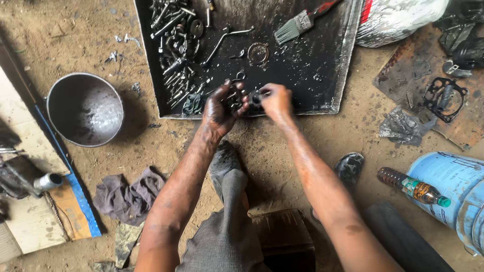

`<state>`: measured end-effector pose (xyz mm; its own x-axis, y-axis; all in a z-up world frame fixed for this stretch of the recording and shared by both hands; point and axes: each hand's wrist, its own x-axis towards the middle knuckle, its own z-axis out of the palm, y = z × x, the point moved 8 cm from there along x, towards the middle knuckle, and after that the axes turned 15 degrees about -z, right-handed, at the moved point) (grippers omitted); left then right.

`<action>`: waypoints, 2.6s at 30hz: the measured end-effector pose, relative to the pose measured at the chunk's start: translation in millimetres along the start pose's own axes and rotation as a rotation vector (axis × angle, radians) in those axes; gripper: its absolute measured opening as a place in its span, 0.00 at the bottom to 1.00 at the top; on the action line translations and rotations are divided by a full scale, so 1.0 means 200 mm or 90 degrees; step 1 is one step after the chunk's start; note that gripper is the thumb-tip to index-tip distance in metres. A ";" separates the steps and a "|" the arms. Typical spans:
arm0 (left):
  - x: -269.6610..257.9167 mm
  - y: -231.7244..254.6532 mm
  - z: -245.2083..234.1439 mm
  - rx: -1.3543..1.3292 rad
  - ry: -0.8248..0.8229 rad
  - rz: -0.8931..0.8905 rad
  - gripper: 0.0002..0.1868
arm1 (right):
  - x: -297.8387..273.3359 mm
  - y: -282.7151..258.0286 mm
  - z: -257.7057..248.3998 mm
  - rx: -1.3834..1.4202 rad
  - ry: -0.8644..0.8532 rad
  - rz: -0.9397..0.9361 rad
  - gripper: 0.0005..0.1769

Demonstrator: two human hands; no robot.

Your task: The person scrubs a small mechanical component with a brush and a rag, repeatedly dipping the brush into a tray of dark liquid. They wipe the component with the rag and place it back into the tray among other small metal parts.

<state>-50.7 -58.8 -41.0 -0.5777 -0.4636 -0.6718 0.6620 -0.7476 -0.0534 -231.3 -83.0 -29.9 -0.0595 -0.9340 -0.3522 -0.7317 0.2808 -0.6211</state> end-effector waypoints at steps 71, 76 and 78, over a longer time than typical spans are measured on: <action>0.14 -0.09 -0.06 -0.176 -0.115 0.005 0.21 | -0.50 -0.83 -0.13 -0.121 0.109 -0.458 0.21; 0.09 -0.03 -0.09 -0.213 -0.043 0.004 0.18 | -0.21 -0.27 -0.36 -0.250 0.128 -0.090 0.10; 0.08 0.01 -0.01 -0.086 -0.181 0.058 0.19 | -0.13 -0.09 -0.30 -0.339 -0.018 -0.019 0.19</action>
<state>-57.4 -66.1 -53.9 -0.6102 -0.6546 -0.4462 0.7639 -0.6355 -0.1124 -257.2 -77.5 33.3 -0.0207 -0.9314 -0.3635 -0.9765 0.0969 -0.1927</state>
